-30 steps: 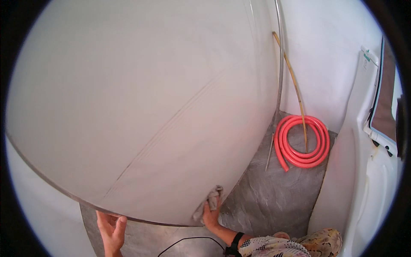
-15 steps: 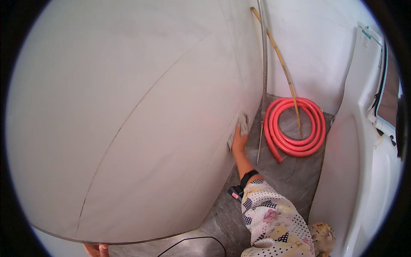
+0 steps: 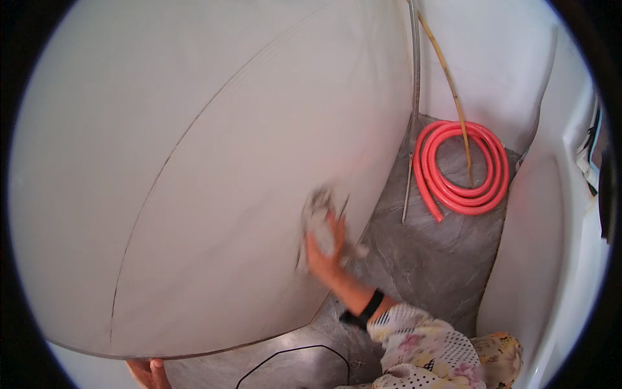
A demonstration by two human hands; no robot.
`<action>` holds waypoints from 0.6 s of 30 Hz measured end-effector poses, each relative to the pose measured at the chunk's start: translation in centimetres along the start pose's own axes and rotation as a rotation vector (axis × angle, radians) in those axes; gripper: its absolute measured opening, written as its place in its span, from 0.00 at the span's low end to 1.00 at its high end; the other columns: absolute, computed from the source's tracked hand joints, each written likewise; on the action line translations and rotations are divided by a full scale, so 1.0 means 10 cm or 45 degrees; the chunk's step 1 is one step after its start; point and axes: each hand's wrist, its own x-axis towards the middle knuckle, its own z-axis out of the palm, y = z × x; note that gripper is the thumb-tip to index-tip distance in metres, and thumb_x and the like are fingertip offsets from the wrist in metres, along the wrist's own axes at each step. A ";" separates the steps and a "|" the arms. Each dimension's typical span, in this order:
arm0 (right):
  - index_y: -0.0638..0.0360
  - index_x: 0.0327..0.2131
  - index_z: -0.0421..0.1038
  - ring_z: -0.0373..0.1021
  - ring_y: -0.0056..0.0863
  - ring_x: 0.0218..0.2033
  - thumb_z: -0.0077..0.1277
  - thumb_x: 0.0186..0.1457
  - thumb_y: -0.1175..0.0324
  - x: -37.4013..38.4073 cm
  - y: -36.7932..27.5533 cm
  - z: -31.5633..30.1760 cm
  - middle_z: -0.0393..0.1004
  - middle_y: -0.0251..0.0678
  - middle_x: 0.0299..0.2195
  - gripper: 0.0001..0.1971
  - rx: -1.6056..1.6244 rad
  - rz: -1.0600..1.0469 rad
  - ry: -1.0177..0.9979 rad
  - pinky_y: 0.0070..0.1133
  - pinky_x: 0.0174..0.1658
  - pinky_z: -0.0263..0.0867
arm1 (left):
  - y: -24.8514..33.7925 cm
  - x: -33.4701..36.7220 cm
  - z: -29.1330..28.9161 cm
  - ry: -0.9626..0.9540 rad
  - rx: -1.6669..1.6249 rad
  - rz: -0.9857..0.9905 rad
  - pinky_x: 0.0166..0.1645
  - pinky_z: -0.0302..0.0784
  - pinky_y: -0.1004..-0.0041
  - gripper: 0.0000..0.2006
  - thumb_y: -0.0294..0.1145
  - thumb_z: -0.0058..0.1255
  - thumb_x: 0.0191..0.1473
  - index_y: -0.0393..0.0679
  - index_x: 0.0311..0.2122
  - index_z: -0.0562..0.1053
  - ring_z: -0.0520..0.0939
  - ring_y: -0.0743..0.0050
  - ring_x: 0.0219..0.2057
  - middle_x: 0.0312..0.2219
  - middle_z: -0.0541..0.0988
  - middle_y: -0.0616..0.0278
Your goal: The person wipes the tiled walls and glass panels of a shower enclosure using a cloth and a bamboo stick, then picks up debris from the floor and places it in a trash bin.
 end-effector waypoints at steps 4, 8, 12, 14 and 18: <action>0.65 0.51 0.61 0.59 0.42 0.54 0.52 0.50 0.67 1.61 0.66 -0.13 0.64 0.47 0.51 0.25 0.302 0.306 0.310 0.35 0.58 0.48 | -0.04 -0.05 -0.11 0.029 0.147 -0.095 0.52 0.66 0.65 0.26 0.38 0.52 0.52 0.29 0.50 0.63 0.71 0.57 0.47 0.45 0.71 0.46; 0.66 0.50 0.63 0.67 0.37 0.47 0.51 0.51 0.65 2.43 1.62 -0.55 0.70 0.46 0.46 0.23 0.471 0.834 0.331 0.26 0.51 0.60 | -0.06 -0.05 -0.11 -0.020 0.112 -0.057 0.52 0.65 0.64 0.24 0.36 0.51 0.52 0.30 0.50 0.63 0.71 0.58 0.47 0.46 0.71 0.46; 0.66 0.48 0.64 0.67 0.36 0.47 0.50 0.51 0.68 2.09 1.40 -0.31 0.71 0.47 0.43 0.21 0.299 0.515 0.506 0.27 0.51 0.60 | 0.17 -0.13 -0.19 -0.003 0.178 -0.207 0.53 0.64 0.63 0.24 0.33 0.50 0.52 0.31 0.51 0.61 0.69 0.59 0.49 0.48 0.69 0.46; 0.68 0.47 0.65 0.67 0.36 0.47 0.49 0.52 0.66 2.24 1.28 -0.22 0.71 0.47 0.43 0.20 0.329 0.422 0.553 0.26 0.51 0.60 | 0.23 -0.09 -0.22 -0.066 0.190 -0.273 0.54 0.62 0.62 0.25 0.31 0.49 0.52 0.31 0.53 0.59 0.68 0.57 0.50 0.49 0.68 0.46; 0.72 0.44 0.66 0.68 0.39 0.46 0.49 0.53 0.60 2.51 1.15 -0.34 0.71 0.50 0.42 0.22 0.335 0.505 0.542 0.25 0.48 0.61 | 0.26 -0.13 -0.24 -0.050 0.166 -0.225 0.56 0.60 0.60 0.28 0.30 0.47 0.51 0.32 0.56 0.55 0.66 0.56 0.52 0.52 0.64 0.46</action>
